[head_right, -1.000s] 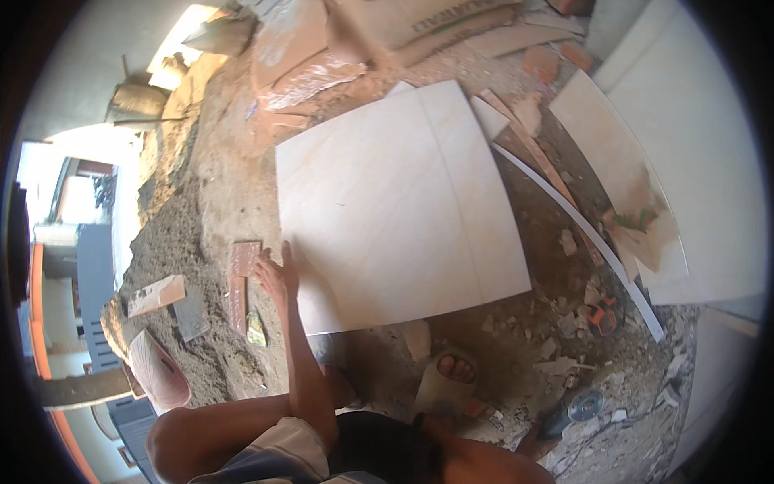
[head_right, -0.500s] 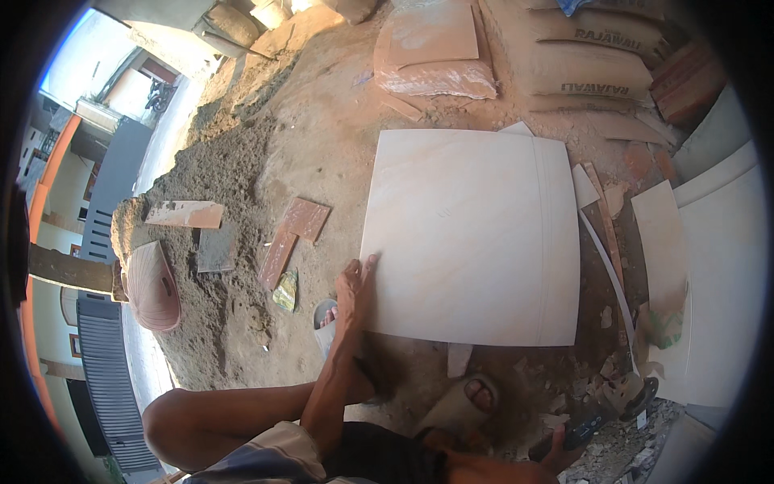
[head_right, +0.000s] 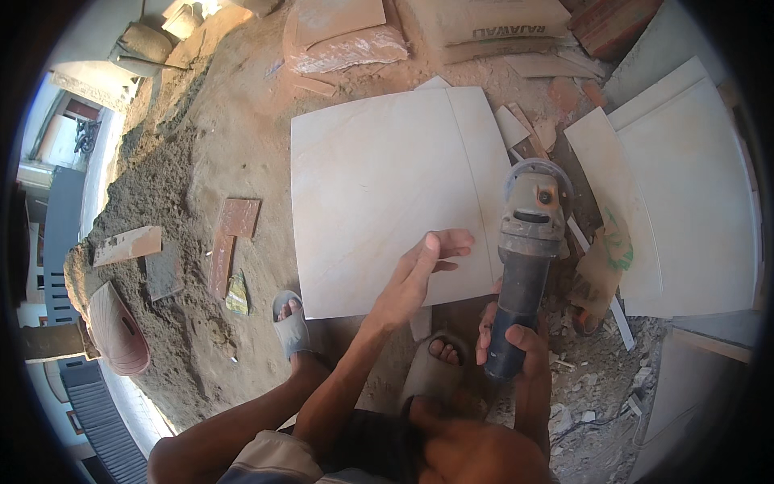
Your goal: The person uses a power grinder to cut a strip from a ceramic tile while squatting on the ground, then picks up the cut piece.
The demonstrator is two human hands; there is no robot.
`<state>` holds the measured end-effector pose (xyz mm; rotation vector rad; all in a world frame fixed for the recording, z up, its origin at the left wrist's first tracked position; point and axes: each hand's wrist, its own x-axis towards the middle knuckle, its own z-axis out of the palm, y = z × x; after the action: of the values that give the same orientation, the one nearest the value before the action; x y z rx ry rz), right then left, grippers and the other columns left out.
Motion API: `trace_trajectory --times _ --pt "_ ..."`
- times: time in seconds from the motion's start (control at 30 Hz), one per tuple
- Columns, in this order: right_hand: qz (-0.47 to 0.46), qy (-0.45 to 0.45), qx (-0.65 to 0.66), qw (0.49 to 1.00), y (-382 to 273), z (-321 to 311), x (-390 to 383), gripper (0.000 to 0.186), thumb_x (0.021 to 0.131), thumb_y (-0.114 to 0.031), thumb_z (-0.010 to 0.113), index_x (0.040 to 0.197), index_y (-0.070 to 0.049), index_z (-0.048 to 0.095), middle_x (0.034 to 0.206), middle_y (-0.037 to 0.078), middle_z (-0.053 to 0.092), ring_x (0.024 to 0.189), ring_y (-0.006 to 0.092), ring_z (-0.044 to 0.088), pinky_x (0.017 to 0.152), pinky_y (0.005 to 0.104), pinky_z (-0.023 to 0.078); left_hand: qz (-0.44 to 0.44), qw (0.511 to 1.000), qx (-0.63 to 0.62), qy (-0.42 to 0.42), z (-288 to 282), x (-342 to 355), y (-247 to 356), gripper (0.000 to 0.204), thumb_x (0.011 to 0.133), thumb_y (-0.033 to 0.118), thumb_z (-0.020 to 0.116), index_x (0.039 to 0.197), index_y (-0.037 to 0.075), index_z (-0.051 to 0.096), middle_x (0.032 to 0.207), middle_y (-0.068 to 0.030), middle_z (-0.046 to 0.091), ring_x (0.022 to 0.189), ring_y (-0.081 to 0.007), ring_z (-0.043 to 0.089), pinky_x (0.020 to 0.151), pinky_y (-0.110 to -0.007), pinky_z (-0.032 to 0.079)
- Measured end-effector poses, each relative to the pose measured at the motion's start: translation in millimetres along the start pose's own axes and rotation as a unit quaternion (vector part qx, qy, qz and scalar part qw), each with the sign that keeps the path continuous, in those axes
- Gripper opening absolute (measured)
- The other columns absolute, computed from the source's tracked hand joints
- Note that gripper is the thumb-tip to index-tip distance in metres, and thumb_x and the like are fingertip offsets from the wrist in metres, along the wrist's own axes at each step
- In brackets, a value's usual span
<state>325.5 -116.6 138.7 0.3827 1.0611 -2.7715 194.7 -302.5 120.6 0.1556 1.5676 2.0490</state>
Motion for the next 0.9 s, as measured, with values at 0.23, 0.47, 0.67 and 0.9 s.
trace_trajectory --times 0.23,0.47,0.67,0.9 --pt "0.095 -0.291 0.336 0.891 32 14 59 0.070 0.094 -0.032 0.074 0.141 -0.002 0.030 0.089 0.025 0.062 0.066 0.0380 0.068 0.061 0.0492 0.058 -0.064 0.970 -0.182 -0.147 26 13 -6 0.081 0.112 0.063 0.028 0.148 -0.006 0.050 0.139 -0.0198 0.064 0.122 -0.0277 0.066 0.103 -0.042 0.056" --pt "0.108 -0.229 0.321 0.912 30 7 65 0.066 0.091 -0.032 0.074 0.137 -0.002 0.038 0.084 0.022 0.062 0.060 0.0346 0.066 0.055 0.0429 0.056 -0.075 0.975 -0.176 -0.113 24 20 -16 0.085 0.108 0.070 0.035 0.147 -0.004 0.051 0.136 -0.0198 0.064 0.120 -0.0289 0.068 0.099 -0.042 0.059" --pt "0.159 -0.171 0.233 0.944 28 18 73 0.066 0.086 -0.033 0.077 0.134 -0.001 0.044 0.083 0.019 0.064 0.061 0.0323 0.067 0.057 0.0419 0.058 -0.143 0.945 -0.290 -0.052 20 18 -6 0.093 0.104 0.078 0.029 0.149 -0.001 0.049 0.126 -0.0156 0.065 0.109 -0.0252 0.068 0.094 -0.039 0.059" --pt "0.128 -0.095 0.027 0.987 22 41 91 0.061 0.085 -0.025 0.078 0.129 0.001 0.046 0.085 0.017 0.065 0.063 0.0284 0.069 0.058 0.0406 0.059 -0.048 0.997 -0.023 0.060 -40 22 3 0.087 0.110 0.070 0.020 0.134 -0.003 0.061 0.121 -0.0199 0.071 0.117 -0.0284 0.066 0.103 -0.043 0.053"
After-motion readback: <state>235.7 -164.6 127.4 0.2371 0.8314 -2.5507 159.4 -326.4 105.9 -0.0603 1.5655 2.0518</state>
